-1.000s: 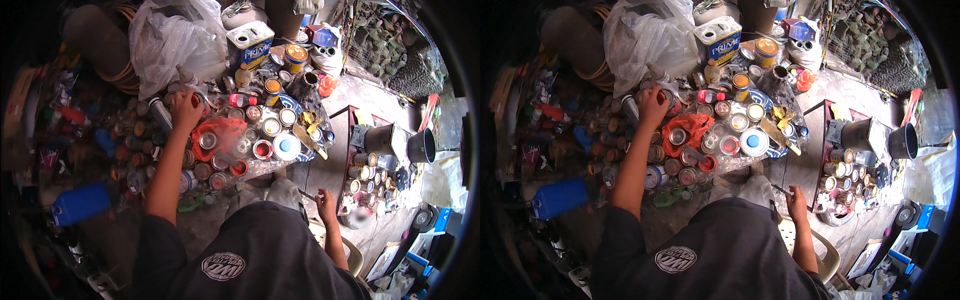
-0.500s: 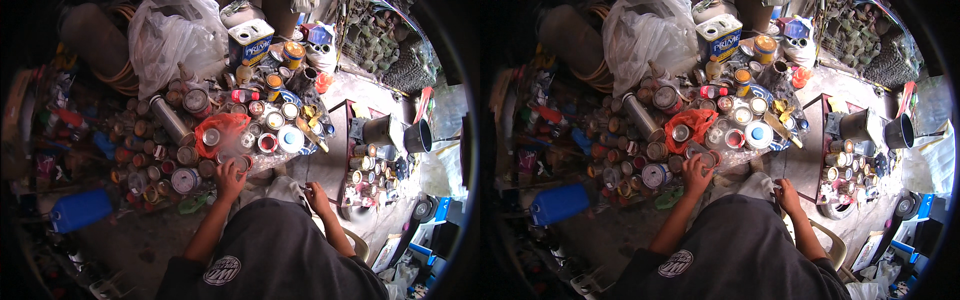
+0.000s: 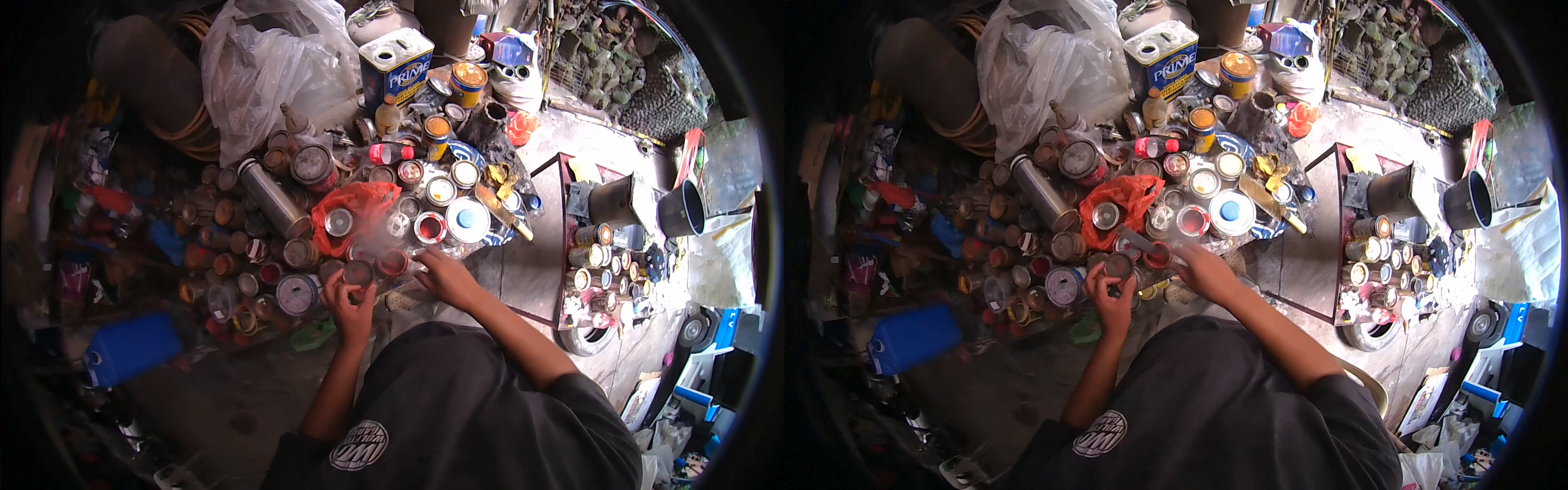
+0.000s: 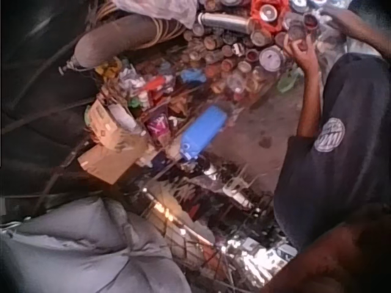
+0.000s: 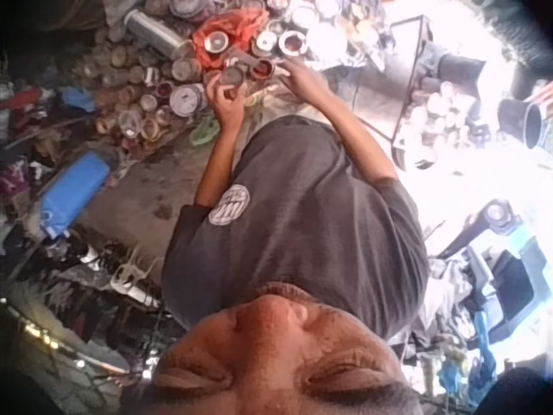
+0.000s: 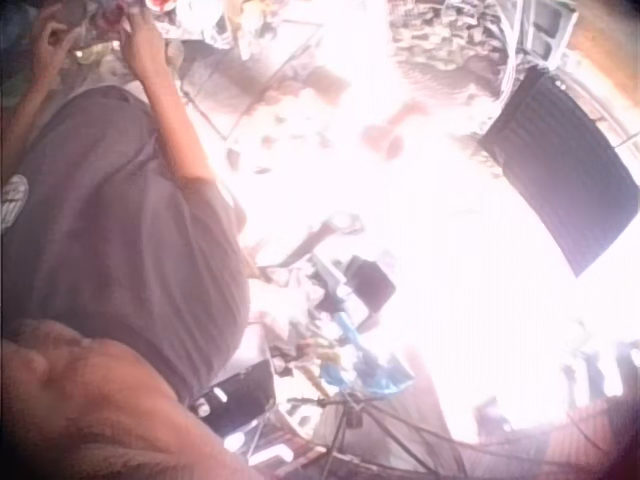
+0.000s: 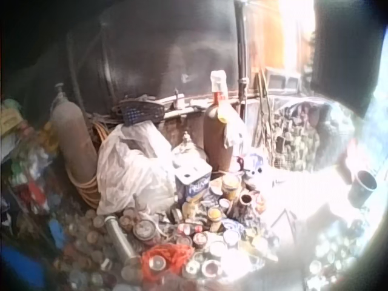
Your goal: The person mixes red paint in a small container using a metal spatula. They walk through a garage filled with cars and apply the paint to a scratch on the side of an orange sedan. Afterward, they return to the workbench and pour more paint from a larger can into the small container.
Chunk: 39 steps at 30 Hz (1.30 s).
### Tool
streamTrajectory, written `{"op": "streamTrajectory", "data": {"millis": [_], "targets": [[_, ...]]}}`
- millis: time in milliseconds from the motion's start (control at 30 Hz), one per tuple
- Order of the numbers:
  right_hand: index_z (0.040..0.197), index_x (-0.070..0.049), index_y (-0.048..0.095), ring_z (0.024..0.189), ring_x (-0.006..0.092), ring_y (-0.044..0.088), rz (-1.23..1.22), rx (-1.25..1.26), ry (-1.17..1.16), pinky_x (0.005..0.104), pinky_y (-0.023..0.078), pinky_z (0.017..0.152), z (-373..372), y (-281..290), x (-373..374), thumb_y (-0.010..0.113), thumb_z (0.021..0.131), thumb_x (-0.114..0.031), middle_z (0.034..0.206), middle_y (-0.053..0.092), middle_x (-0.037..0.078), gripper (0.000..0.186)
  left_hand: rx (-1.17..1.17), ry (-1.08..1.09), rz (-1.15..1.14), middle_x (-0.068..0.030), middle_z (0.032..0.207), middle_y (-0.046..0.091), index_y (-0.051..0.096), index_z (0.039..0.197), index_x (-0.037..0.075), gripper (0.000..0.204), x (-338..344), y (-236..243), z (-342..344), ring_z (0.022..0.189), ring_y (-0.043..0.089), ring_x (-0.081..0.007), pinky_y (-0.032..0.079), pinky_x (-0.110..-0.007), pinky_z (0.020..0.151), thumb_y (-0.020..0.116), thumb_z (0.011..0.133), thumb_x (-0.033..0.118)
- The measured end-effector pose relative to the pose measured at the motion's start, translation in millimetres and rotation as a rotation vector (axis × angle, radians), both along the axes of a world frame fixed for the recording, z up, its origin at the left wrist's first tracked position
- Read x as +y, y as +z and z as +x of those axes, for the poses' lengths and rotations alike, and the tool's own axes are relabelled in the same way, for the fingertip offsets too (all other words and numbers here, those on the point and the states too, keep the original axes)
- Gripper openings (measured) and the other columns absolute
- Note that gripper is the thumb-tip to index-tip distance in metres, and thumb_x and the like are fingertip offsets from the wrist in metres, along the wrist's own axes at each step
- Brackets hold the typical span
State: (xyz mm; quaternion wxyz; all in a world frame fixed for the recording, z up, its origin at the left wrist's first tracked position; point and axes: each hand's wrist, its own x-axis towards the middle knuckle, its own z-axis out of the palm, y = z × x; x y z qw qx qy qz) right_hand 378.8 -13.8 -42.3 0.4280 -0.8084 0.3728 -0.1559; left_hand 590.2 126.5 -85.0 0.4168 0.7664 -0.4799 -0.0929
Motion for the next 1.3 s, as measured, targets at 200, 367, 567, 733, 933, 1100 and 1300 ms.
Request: {"op": "streamTrajectory", "data": {"millis": [200,367,567,733,933,1100,1300], "targets": [[0.128,-0.007,0.062,0.103,0.0416,0.068,-0.195,0.063,0.453,0.0479,0.056,0.088,128.6,-95.6,-71.8,0.071,0.09,-0.017,0.111,0.067,0.02,0.04,-0.013,0.002,0.053,-0.0151,0.139,0.054,0.06,0.09,0.006,0.031,23.0,32.2,-4.6,0.133,0.045,-0.0361,0.035,-0.051,0.11,0.087,0.08,0.016],[0.124,-0.008,0.066,0.098,0.0407,0.071,-0.044,-0.008,0.486,0.0481,0.056,0.087,139.8,-147.2,-103.7,0.068,0.091,-0.02,0.103,0.072,0.02,0.034,0.012,0.035,0.06,-0.0159,0.137,0.056,0.06,0.09,0.007,0.03,43.4,40.5,-7.0,0.129,0.047,-0.038,0.039,-0.052,0.107,0.088,0.079,0.014],[0.12,-0.007,0.066,0.097,0.0421,0.07,0.091,-0.084,0.238,0.0485,0.054,0.084,96.5,-38.1,-94.7,0.065,0.096,-0.025,0.103,0.072,0.022,0.03,-0.013,0.104,0.11,-0.0143,0.139,0.055,0.062,0.091,0.007,0.029,63.8,28.2,7.5,0.129,0.047,-0.0375,0.038,-0.053,0.107,0.088,0.08,0.015],[0.114,-0.002,0.064,0.085,0.0304,0.07,0.143,-0.092,-0.101,0.0402,0.054,0.078,46.3,-16.8,-74.2,0.066,0.101,-0.022,0.097,0.072,0.017,0.024,0.058,0.036,0.071,-0.0149,0.139,0.056,0.063,0.093,0.008,0.028,39.9,32.0,4.6,0.128,0.048,-0.0377,0.037,-0.053,0.107,0.087,0.081,0.017],[0.109,-0.001,0.063,0.081,0.0136,0.066,0.356,-0.225,-0.493,0.0318,0.054,0.072,-2.8,-31.6,-47.8,0.061,0.106,-0.021,0.091,0.068,0.005,0.02,0.026,-0.072,0.11,-0.0153,0.14,0.055,0.063,0.096,0.009,0.029,21.4,29.7,1.6,0.129,0.048,-0.0372,0.037,-0.052,0.108,0.087,0.081,0.016],[0.116,-0.002,0.059,0.078,0.0146,0.068,0.714,-0.624,-0.753,0.0299,0.06,0.068,-34.6,-50.4,-40.6,0.057,0.106,-0.013,0.095,0.065,0.006,0.015,0.029,-0.106,0.068,-0.0134,0.142,0.055,0.062,0.098,0.009,0.031,14.7,27.7,0.3,0.129,0.047,-0.0348,0.038,-0.05,0.108,0.086,0.081,0.016],[0.111,-0.002,0.061,0.08,0.0208,0.071,0.98,-0.754,-0.924,0.0335,0.062,0.071,-61.4,-62.3,-29.3,0.056,0.105,-0.013,0.094,0.064,0.007,0.013,0.075,-0.113,0.044,-0.0147,0.14,0.056,0.06,0.105,0.009,0.036,12.0,27.5,1.0,0.129,0.048,-0.037,0.037,-0.053,0.107,0.085,0.082,0.017]]}}
